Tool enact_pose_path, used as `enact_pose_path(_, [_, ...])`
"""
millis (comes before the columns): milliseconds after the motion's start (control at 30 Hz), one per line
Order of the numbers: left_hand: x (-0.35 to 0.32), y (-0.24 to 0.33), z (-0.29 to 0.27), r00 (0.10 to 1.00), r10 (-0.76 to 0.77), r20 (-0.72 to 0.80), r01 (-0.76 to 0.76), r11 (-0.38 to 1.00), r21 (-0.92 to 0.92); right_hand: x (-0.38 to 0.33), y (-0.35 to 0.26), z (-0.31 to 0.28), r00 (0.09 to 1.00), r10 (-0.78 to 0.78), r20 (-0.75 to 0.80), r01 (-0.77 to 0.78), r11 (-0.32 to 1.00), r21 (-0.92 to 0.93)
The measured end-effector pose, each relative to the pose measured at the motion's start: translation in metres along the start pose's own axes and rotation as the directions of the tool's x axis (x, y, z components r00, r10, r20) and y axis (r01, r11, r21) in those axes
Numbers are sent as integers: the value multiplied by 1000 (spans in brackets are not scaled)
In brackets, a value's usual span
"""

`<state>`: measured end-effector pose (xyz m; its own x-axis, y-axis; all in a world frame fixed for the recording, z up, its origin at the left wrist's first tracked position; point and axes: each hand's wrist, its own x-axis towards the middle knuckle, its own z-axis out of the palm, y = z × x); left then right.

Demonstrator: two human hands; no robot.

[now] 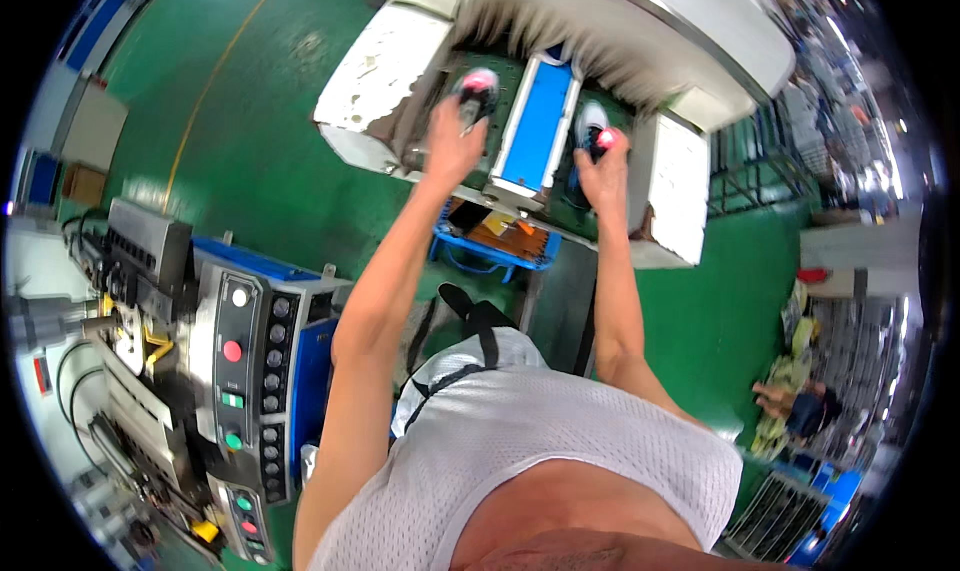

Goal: The person repeatedly picks up pairs of sneakers from a metal tray, places them into a machine to process the soles, and then moves them to a conveyor belt. The person handles the shoes one pair at a time in a continuous loop.

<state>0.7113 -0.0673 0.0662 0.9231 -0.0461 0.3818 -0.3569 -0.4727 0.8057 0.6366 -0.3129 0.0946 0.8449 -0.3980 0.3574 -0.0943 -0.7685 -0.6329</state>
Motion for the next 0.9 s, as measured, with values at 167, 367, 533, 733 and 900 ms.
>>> enact_pose_path(167, [56, -9, 21, 973, -178, 145, 193, 977, -96, 84, 46, 41, 984, 143, 106, -129, 983, -133])
enact_pose_path(367, [-123, -4, -81, 997, -61, 41, 67, 981, -181, 9, -95, 40, 899, -423, -110, 437, 873, 216])
enact_pose_path(533, [-418, -37, -204, 730, -583, -357, 629, 778, 14, -173, -178, 132, 435, -643, 631, -15, 695, 719])
enact_pose_path(733, [-820, 97, -248, -436, -266, -860, 801, 321, -506, -370, -243, 172, -315, -542, 780, 286, 729, 622])
enact_pose_path(900, [-1016, 200, -89, -706, 283, -649, 657, -81, -750, -472, -267, 182, -617, -410, 672, 493, 464, 736])
